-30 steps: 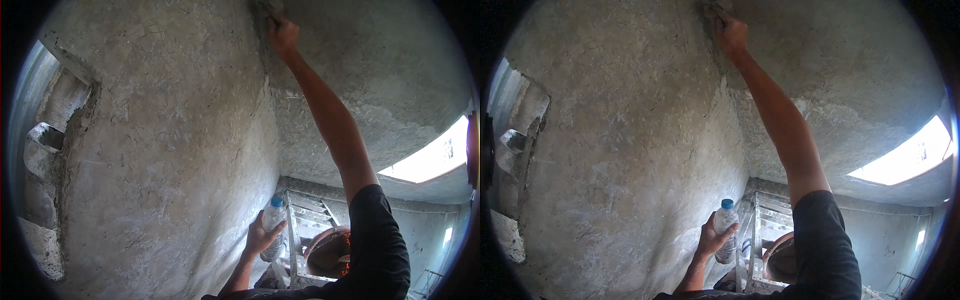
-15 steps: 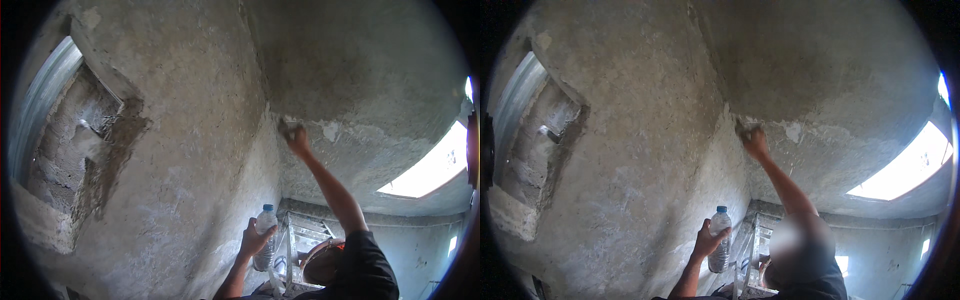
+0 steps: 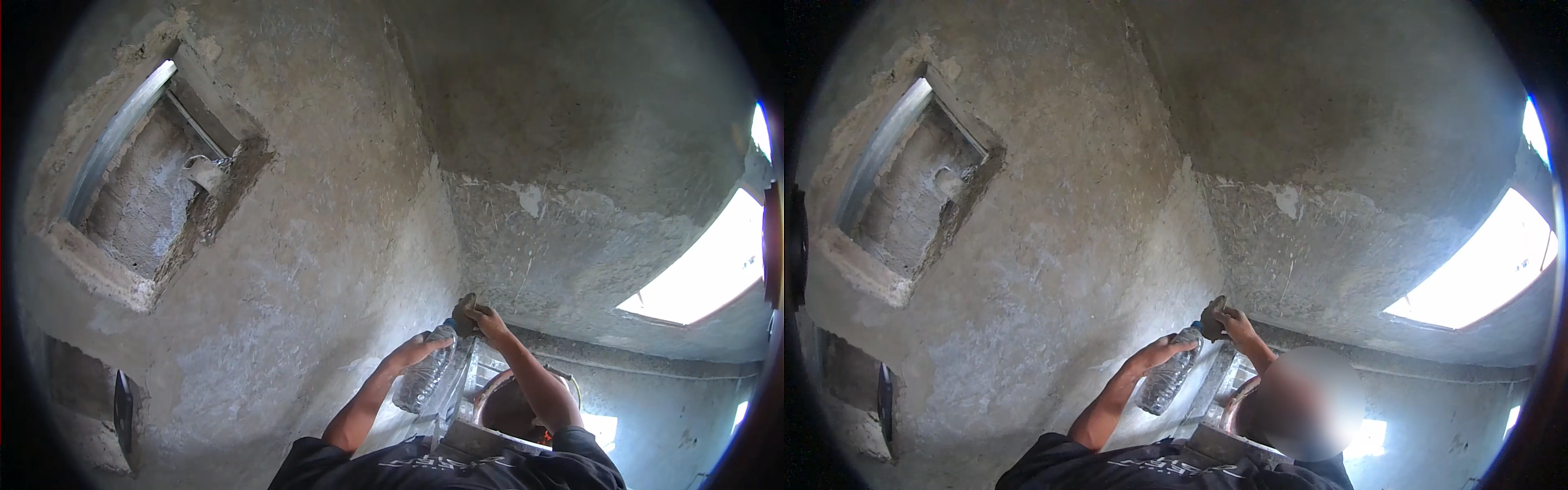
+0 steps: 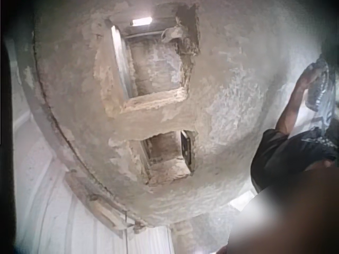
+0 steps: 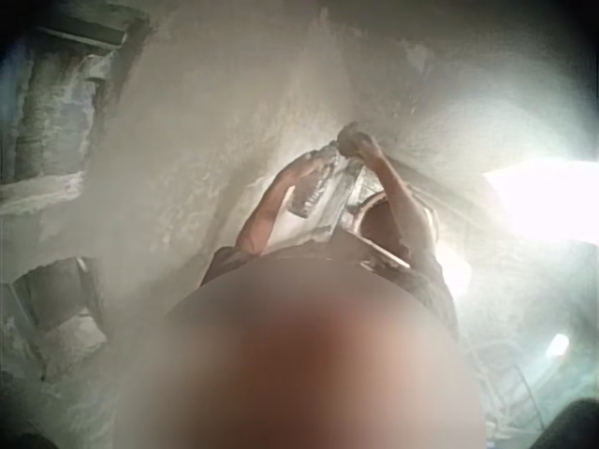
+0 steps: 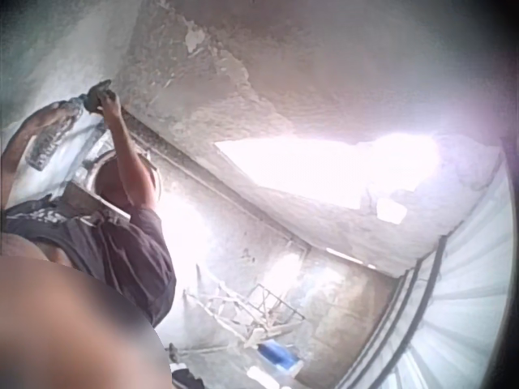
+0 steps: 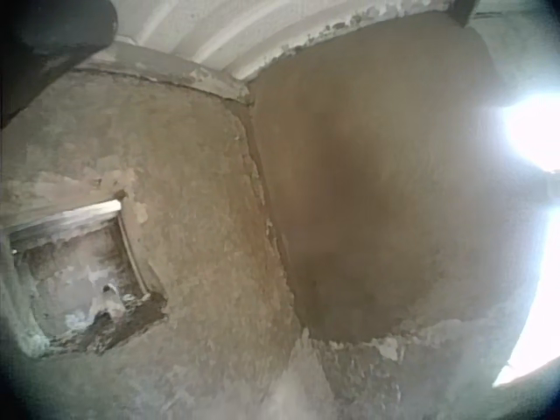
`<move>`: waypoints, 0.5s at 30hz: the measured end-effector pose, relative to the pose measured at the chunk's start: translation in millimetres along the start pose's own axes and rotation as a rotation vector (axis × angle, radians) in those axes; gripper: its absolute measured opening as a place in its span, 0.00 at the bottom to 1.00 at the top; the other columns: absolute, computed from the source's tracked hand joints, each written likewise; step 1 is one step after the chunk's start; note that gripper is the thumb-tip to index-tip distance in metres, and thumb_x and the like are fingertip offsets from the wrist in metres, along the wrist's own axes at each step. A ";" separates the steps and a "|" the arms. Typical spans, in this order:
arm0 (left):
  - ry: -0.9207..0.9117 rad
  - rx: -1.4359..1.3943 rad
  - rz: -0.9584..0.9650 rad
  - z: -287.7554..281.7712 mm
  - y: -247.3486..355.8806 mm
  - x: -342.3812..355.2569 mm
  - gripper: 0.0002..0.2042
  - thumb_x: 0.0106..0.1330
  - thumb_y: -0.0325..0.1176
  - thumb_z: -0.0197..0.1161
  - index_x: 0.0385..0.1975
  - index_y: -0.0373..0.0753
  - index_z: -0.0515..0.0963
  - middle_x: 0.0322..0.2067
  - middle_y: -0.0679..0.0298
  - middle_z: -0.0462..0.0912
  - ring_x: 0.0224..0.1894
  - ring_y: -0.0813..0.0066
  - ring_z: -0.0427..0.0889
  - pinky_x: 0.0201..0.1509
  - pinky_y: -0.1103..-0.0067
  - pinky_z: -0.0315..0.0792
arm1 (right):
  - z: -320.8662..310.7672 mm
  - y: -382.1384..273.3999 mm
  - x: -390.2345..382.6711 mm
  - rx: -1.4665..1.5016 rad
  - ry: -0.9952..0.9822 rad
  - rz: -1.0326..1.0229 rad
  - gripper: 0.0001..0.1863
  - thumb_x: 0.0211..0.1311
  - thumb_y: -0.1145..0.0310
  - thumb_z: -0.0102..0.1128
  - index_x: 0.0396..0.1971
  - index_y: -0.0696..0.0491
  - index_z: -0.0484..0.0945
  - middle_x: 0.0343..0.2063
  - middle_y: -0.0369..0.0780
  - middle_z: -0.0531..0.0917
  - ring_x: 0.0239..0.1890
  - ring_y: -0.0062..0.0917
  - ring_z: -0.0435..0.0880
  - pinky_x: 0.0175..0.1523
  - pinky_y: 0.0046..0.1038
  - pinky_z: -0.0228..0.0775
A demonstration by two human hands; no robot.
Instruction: The person patches holes in a concrete wall by applying mortar from a bucket with a pointing trowel.
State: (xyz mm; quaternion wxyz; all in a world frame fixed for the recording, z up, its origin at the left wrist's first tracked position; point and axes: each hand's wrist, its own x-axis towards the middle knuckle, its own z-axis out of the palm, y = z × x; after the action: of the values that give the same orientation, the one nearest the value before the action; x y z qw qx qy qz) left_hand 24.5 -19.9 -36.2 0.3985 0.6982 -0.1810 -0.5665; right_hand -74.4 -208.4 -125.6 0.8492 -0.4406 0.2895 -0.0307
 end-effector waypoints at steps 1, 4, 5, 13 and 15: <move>0.005 0.002 0.000 2.2 -4.8 0.5 0.21 0.59 0.48 0.63 0.44 0.38 0.76 0.29 0.67 0.79 0.28 0.80 0.77 0.33 0.81 0.70 | 0.8 1.2 -3.1 -0.016 -0.006 -0.027 0.17 0.62 0.67 0.57 0.47 0.61 0.73 0.37 0.40 0.80 0.37 0.25 0.82 0.40 0.27 0.76; 0.006 -0.019 0.035 10.6 -10.9 -5.0 0.21 0.59 0.47 0.63 0.44 0.38 0.75 0.28 0.68 0.79 0.27 0.80 0.76 0.33 0.81 0.70 | 1.4 6.4 -11.1 -0.062 -0.054 -0.067 0.15 0.60 0.70 0.59 0.44 0.63 0.75 0.35 0.40 0.81 0.36 0.25 0.82 0.39 0.27 0.76; 0.004 -0.024 0.016 12.5 -10.1 -9.0 0.21 0.59 0.48 0.64 0.44 0.38 0.75 0.29 0.68 0.79 0.29 0.80 0.76 0.34 0.81 0.70 | 1.4 8.7 -13.3 -0.060 -0.056 -0.063 0.15 0.60 0.70 0.59 0.44 0.63 0.75 0.35 0.40 0.81 0.36 0.25 0.82 0.39 0.27 0.76; 0.112 0.002 0.108 2.7 -9.2 -10.7 0.22 0.56 0.47 0.67 0.44 0.38 0.76 0.32 0.66 0.80 0.31 0.79 0.77 0.36 0.80 0.71 | -2.7 4.0 -4.3 -0.467 -0.042 -0.294 0.12 0.55 0.73 0.61 0.40 0.60 0.79 0.34 0.38 0.83 0.34 0.19 0.81 0.38 0.22 0.74; 0.026 -0.079 0.170 2.1 -1.7 -12.2 0.16 0.60 0.43 0.64 0.41 0.39 0.76 0.28 0.68 0.79 0.27 0.81 0.77 0.32 0.82 0.71 | 18.6 -26.0 -25.4 -0.329 -0.007 -0.220 0.13 0.56 0.72 0.61 0.40 0.60 0.79 0.34 0.38 0.83 0.33 0.19 0.81 0.38 0.22 0.74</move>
State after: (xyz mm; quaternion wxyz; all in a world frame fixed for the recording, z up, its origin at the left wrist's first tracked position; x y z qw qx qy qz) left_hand 18.6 -11.0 -29.6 0.4748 0.6714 -0.2116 -0.5282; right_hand -80.6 -202.9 -85.6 0.7582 -0.6025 0.2380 -0.0740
